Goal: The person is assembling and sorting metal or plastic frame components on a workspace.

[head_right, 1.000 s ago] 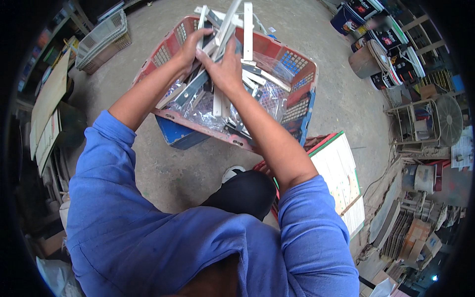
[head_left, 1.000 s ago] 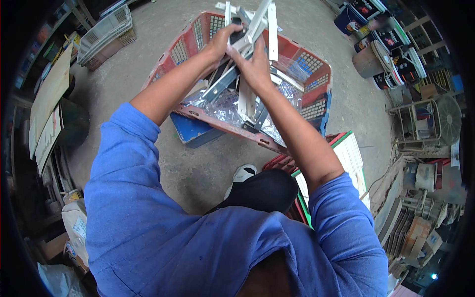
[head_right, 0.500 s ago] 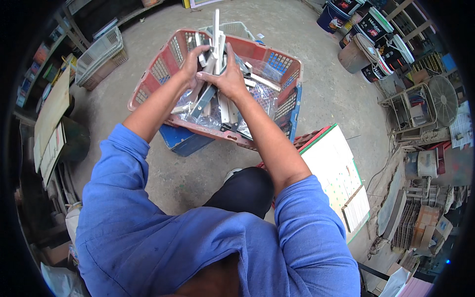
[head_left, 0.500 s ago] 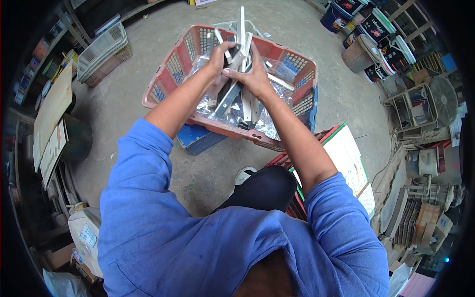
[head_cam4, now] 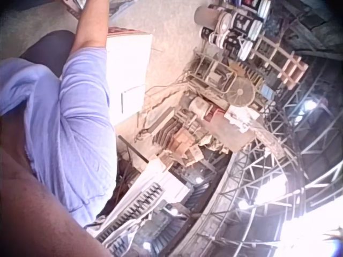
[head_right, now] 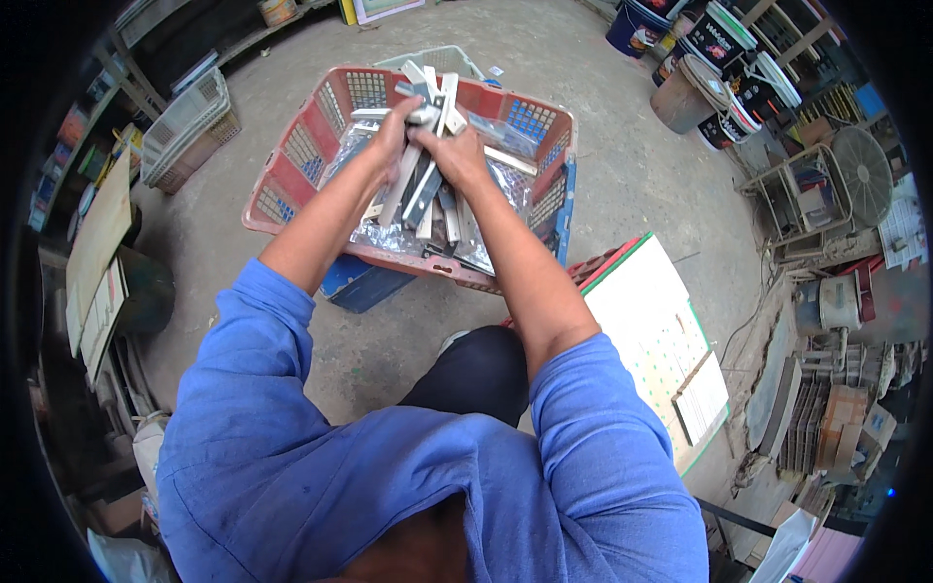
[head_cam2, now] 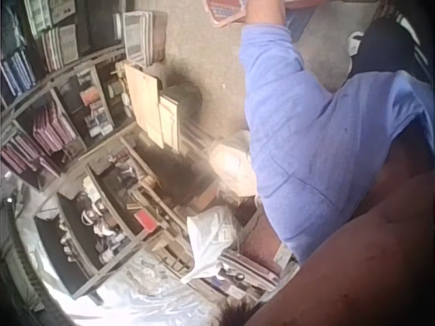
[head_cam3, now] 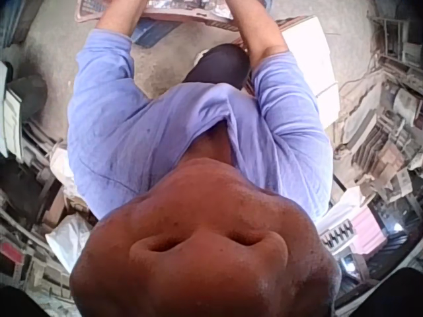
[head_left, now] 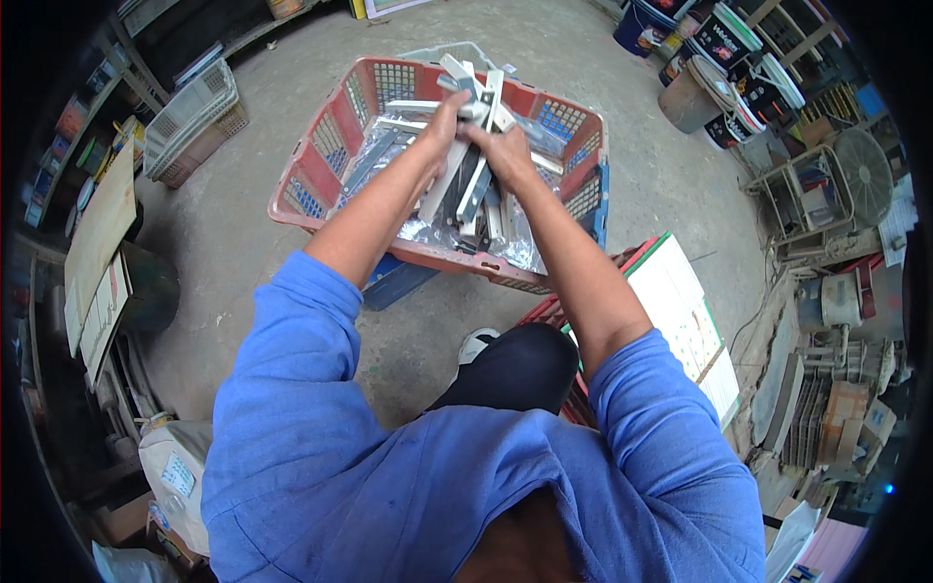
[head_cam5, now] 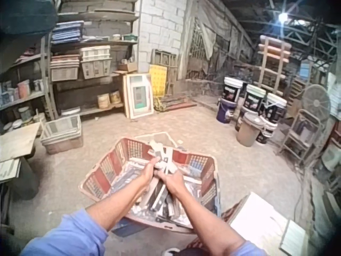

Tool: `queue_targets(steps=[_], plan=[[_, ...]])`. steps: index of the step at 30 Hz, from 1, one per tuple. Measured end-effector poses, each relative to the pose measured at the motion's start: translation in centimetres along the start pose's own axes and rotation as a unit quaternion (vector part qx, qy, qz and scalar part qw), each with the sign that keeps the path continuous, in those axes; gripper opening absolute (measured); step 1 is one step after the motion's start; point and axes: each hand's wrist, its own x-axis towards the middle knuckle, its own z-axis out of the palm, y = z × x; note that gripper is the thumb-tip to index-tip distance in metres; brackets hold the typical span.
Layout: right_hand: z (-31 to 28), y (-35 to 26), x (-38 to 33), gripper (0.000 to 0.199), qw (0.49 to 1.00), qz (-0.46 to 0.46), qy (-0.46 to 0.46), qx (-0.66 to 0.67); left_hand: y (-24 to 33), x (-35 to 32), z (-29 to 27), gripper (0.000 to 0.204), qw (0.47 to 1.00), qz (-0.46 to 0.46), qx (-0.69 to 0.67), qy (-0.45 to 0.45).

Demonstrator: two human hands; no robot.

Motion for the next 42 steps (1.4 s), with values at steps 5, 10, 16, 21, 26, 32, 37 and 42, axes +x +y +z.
queue_targets(steps=[5,10,16,21,26,32,37,42], plan=[[-3.6,-2.6,2.4,0.060,0.993,0.007,-0.008,-0.119,2.8,2.4,2.6,0.054,0.999,-0.032,-0.026,-0.005],[-7.9,-7.7,1.8,0.061,0.986,-0.005,0.015,-0.166,7.0,-2.0,8.4,0.044,0.997,0.043,-0.010,-0.056],[-16.1,-10.0,-4.7,0.065,0.979,-0.016,0.149,-0.135,5.5,-5.4,18.1,0.043,0.981,0.062,-0.024,-0.181],[-23.8,-9.9,-14.5,0.037,0.988,-0.003,0.145,-0.046,-0.6,-4.2,25.8,0.043,0.948,-0.042,-0.030,-0.315],[-30.4,-5.5,-23.8,0.039,0.964,0.095,0.249,-0.024,-11.8,-7.3,36.1,0.045,0.932,-0.110,-0.045,-0.341],[-34.8,4.4,-32.1,0.038,0.914,0.207,0.349,0.001,-22.0,-10.6,41.2,0.053,0.912,-0.244,0.131,-0.304],[-35.3,10.8,-35.5,0.035,0.902,0.223,0.365,0.065,-27.9,-11.0,41.6,0.051,0.900,-0.287,0.168,-0.282],[-35.6,14.5,-36.6,0.038,0.883,0.290,0.360,0.084,-30.8,-9.9,41.6,0.048,0.895,-0.288,0.196,-0.277]])
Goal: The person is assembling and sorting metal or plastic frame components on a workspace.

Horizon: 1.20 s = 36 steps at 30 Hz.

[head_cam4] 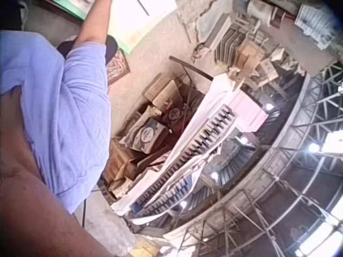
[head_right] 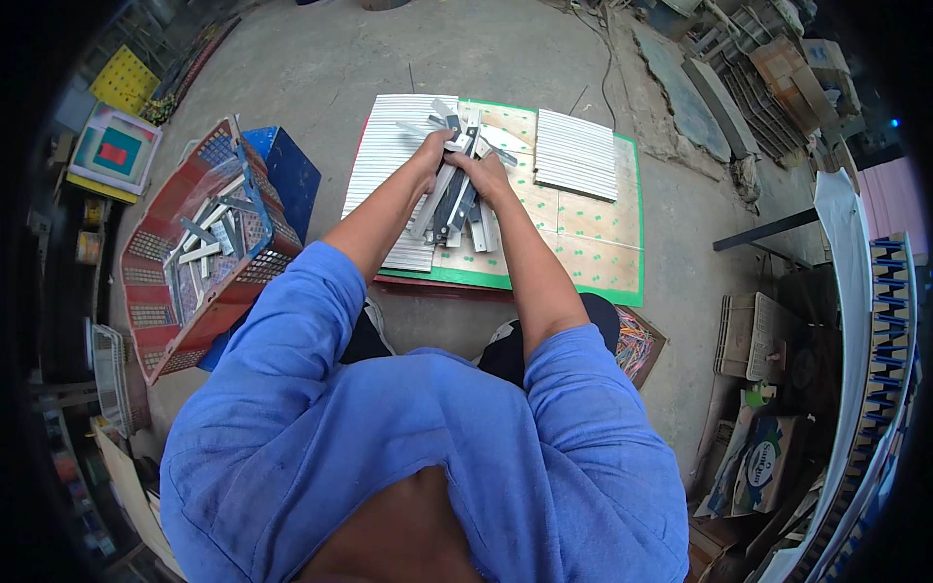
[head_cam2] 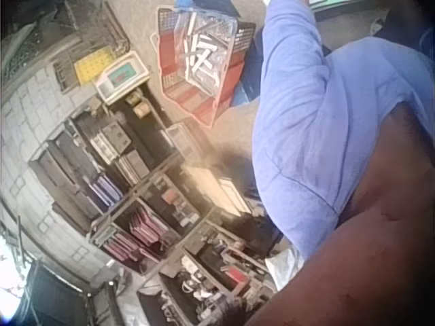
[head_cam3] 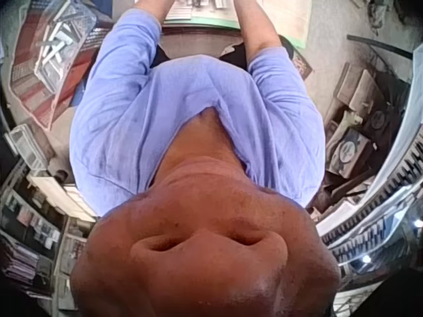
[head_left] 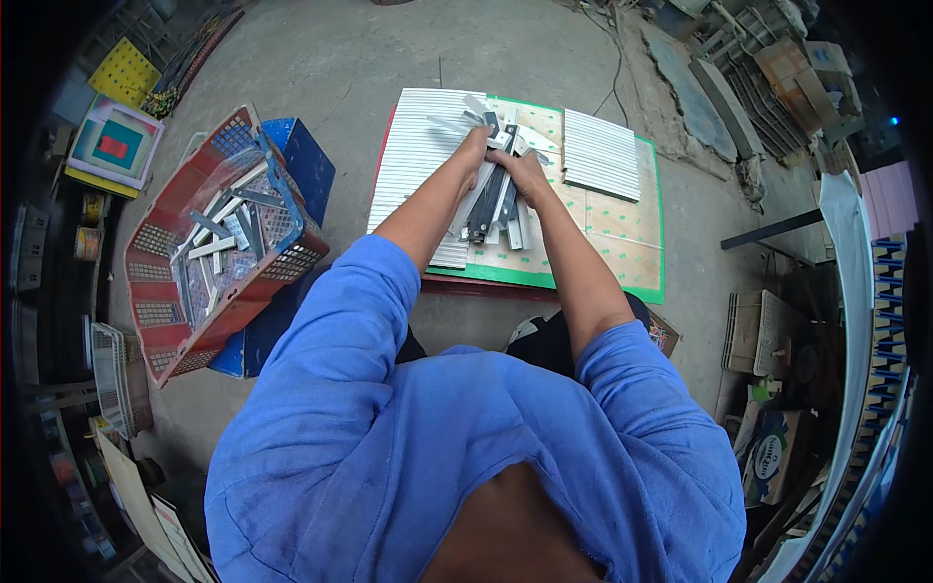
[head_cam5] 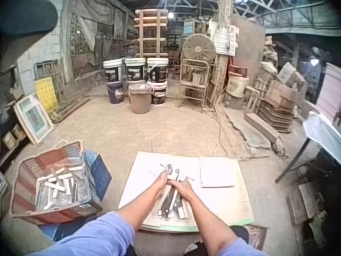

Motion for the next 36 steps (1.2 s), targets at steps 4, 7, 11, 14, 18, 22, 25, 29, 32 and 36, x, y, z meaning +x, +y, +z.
queue_targets(steps=[4,7,11,14,18,22,25,29,32,36], plan=[[0.3,0.4,-0.3,0.048,0.997,-0.059,-0.024,-0.041,-1.5,5.9,-2.5,0.051,1.000,0.018,0.004,0.006],[1.5,-0.7,-1.1,0.088,0.991,-0.105,-0.054,-0.056,-1.4,9.5,-7.2,0.033,0.946,0.165,0.176,0.217],[-2.7,0.8,-1.8,0.116,0.993,-0.066,-0.015,-0.099,0.3,-0.8,-1.2,0.034,0.977,0.177,-0.036,0.114],[-2.3,0.3,-3.2,0.112,0.988,-0.081,-0.004,-0.129,0.6,-6.8,-2.8,0.032,0.980,0.198,-0.021,0.030],[-1.6,0.7,-6.0,0.070,0.892,-0.214,0.234,-0.321,-1.6,-12.1,-4.5,0.038,0.986,0.161,0.015,-0.047],[1.9,-0.1,-9.2,0.046,0.935,-0.079,0.180,-0.294,-5.5,-16.2,-6.0,0.054,0.983,0.084,-0.053,-0.152],[3.3,0.4,-9.5,0.047,0.929,-0.068,0.199,-0.303,-8.6,-18.1,-6.3,0.058,0.979,0.105,-0.104,-0.141],[3.0,0.5,-8.9,0.050,0.936,-0.025,0.209,-0.281,-11.1,-19.2,-7.4,0.041,0.972,0.089,-0.160,-0.145],[2.4,0.7,-8.7,0.051,0.935,-0.006,0.225,-0.273,-12.0,-19.5,-8.4,0.044,0.967,0.089,-0.174,-0.162],[2.3,1.1,-9.1,0.050,0.929,0.003,0.231,-0.291,-12.7,-18.6,-8.9,0.035,0.963,0.094,-0.184,-0.172]])
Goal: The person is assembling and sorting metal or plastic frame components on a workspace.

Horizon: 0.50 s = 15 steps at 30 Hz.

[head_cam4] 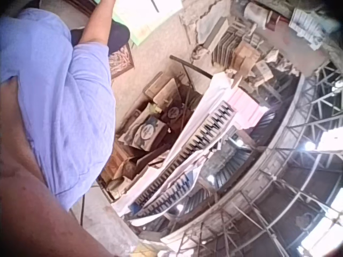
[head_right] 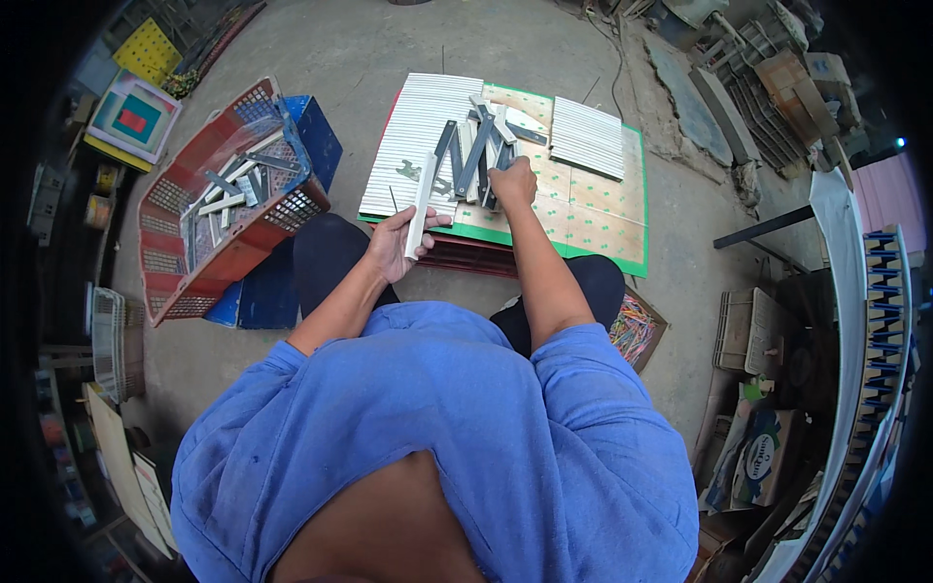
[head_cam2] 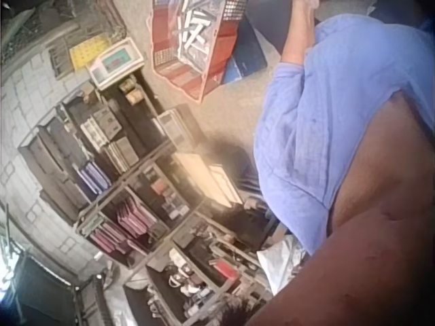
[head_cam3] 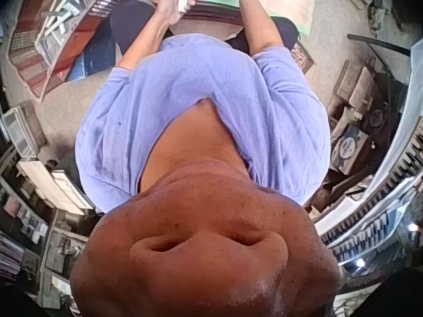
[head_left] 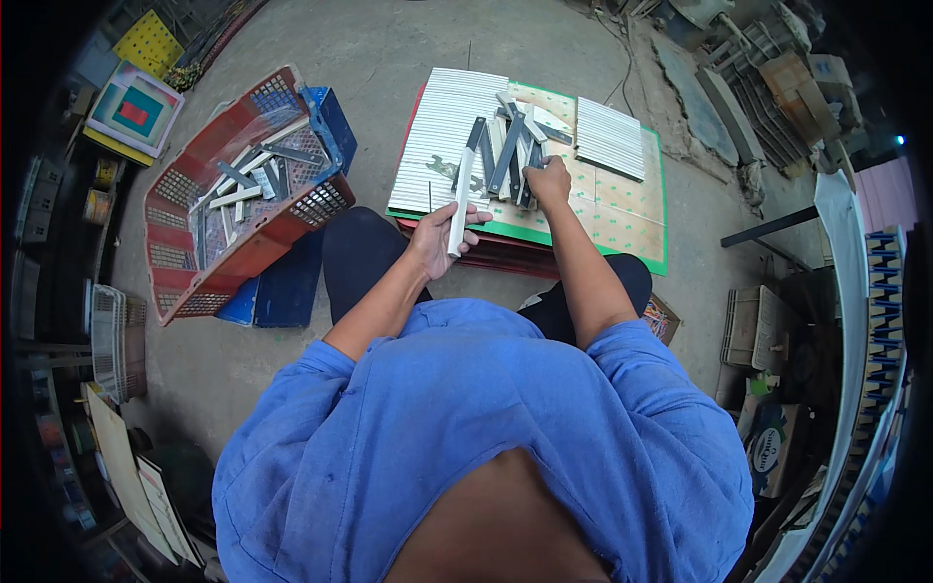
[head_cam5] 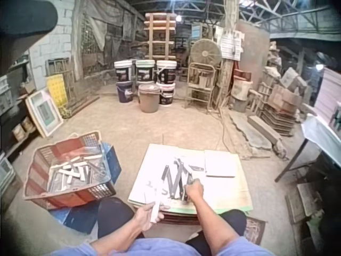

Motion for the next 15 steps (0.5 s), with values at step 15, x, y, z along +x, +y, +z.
queue_targets(steps=[15], plan=[[-1.7,-0.4,-12.4,0.031,0.966,-0.208,-0.031,0.153,-3.7,5.5,0.2,0.032,0.996,0.081,0.001,0.049]])
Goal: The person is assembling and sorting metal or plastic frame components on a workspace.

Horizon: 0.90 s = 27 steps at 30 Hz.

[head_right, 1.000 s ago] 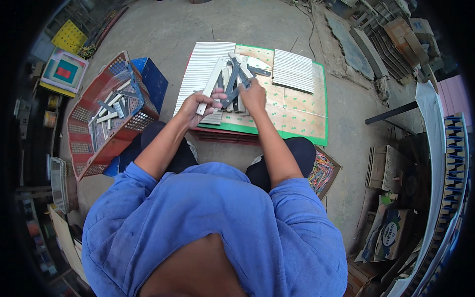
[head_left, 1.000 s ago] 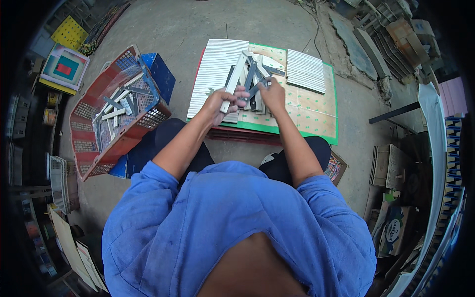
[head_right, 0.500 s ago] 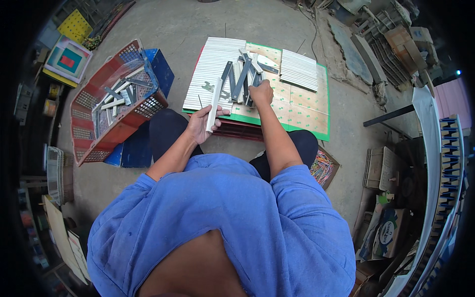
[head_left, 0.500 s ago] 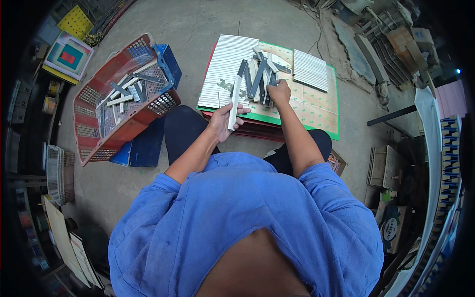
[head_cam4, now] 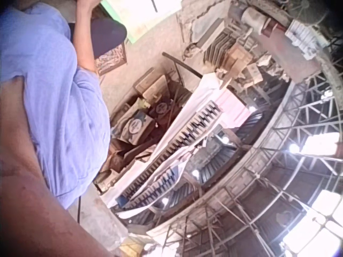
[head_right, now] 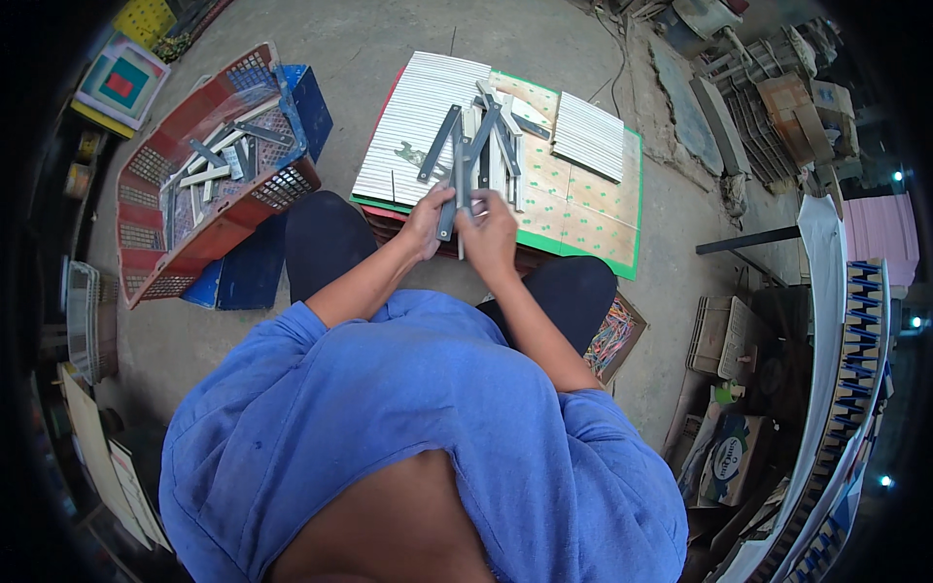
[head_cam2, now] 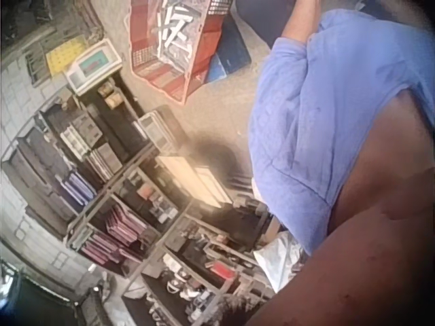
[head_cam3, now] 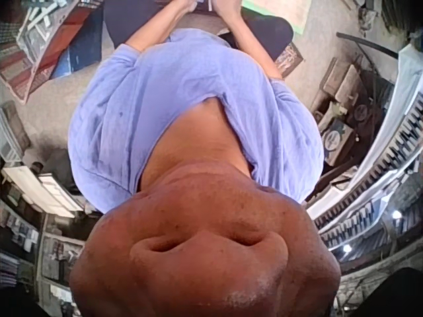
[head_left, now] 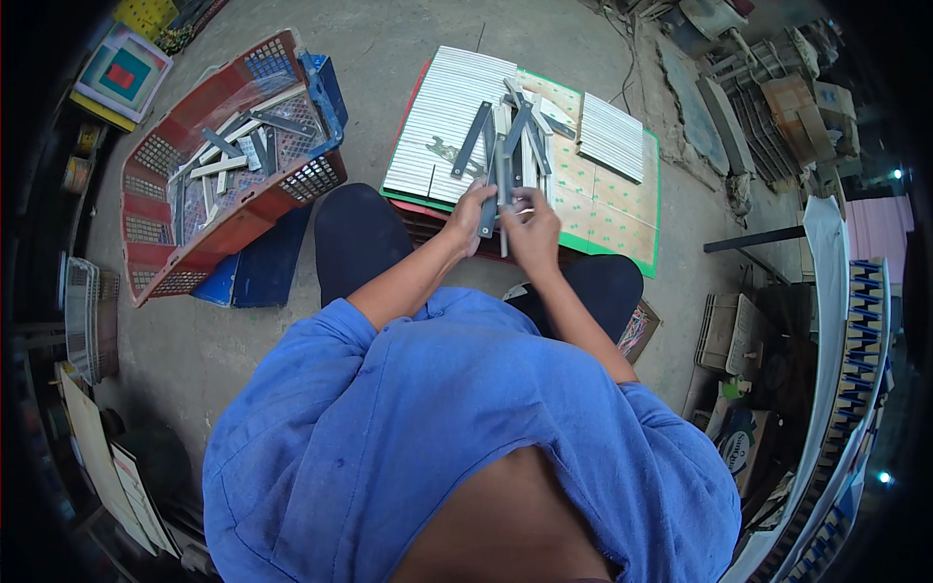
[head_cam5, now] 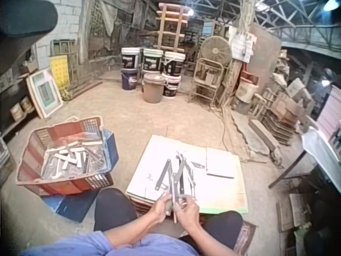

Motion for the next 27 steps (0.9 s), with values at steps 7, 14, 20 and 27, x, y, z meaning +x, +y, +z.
queue_targets(steps=[7,14,20,27], plan=[[1.2,0.4,3.4,0.025,0.997,0.058,-0.048,0.033,0.7,-0.9,-0.7,0.028,0.997,-0.045,-0.024,0.055],[4.2,3.3,11.6,0.036,0.964,0.026,0.019,-0.264,0.4,-0.7,-1.6,0.030,0.998,-0.056,-0.009,0.036],[2.0,1.1,10.7,0.046,0.985,0.015,-0.030,-0.168,0.9,-1.1,-1.0,0.030,0.997,-0.048,-0.030,0.048],[0.3,-1.3,2.5,0.033,0.957,-0.099,-0.230,-0.146,0.4,-0.5,-0.7,0.031,0.993,-0.090,-0.041,0.065]])
